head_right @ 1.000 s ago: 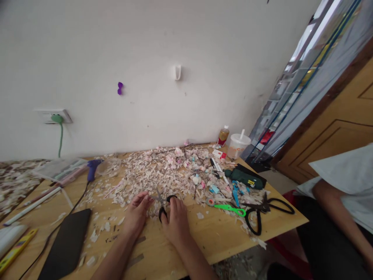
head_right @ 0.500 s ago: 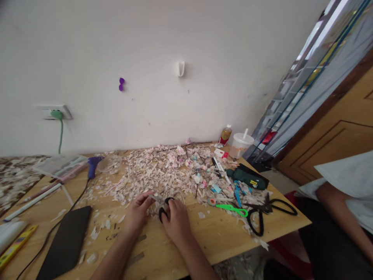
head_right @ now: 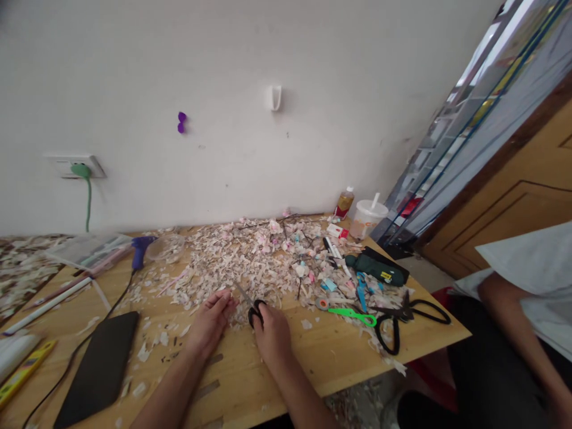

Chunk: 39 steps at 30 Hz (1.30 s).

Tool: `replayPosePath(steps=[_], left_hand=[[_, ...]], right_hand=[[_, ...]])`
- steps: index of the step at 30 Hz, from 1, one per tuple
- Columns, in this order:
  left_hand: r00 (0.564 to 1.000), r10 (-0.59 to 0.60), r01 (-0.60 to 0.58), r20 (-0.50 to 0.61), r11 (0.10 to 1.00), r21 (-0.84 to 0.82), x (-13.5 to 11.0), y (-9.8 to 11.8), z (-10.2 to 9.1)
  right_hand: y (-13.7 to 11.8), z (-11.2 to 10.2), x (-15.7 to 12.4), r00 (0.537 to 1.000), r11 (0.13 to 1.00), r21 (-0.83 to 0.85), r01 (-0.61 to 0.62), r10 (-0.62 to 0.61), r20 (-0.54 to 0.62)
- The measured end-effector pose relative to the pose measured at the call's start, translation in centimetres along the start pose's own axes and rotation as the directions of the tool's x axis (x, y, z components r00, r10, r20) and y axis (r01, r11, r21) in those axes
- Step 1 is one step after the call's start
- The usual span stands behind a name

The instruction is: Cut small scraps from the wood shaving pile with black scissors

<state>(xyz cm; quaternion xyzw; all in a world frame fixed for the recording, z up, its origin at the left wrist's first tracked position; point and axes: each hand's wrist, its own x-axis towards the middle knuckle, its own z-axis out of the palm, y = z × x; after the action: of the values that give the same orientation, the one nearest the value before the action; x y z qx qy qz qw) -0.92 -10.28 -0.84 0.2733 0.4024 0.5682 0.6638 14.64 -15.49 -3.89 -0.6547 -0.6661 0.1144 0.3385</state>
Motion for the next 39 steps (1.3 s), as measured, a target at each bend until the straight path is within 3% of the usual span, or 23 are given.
replayPosePath(steps=[5, 18, 30, 36, 39], left_hand=[[0.999, 0.027, -0.027, -0.045, 1.000, 0.012, 0.1, 0.1, -0.1], [0.995, 0.074, -0.076, -0.070, 0.997, -0.025, 0.1, 0.3, -0.2], [0.992, 0.087, -0.092, -0.088, 0.994, -0.057, 0.3, 0.3, -0.2], [0.999, 0.045, -0.045, -0.002, 0.997, -0.061, 0.2, 0.2, -0.4], [0.996, 0.082, -0.083, -0.045, 0.996, -0.025, 0.5, 0.0, -0.8]], right_hand=[[0.2, 0.4, 0.0, 0.995, 0.998, 0.052, 0.030, -0.025, -0.097], [-1.2, -0.6, 0.0, 0.994, 0.994, -0.022, 0.109, -0.109, 0.022], [-1.4, -0.6, 0.2, 0.994, 0.993, -0.039, 0.107, -0.107, 0.006], [-1.3, -0.3, 0.1, 0.994, 0.993, -0.042, 0.108, -0.109, -0.012], [-1.0, 0.1, 0.0, 0.990, 0.991, -0.023, 0.132, -0.133, -0.038]])
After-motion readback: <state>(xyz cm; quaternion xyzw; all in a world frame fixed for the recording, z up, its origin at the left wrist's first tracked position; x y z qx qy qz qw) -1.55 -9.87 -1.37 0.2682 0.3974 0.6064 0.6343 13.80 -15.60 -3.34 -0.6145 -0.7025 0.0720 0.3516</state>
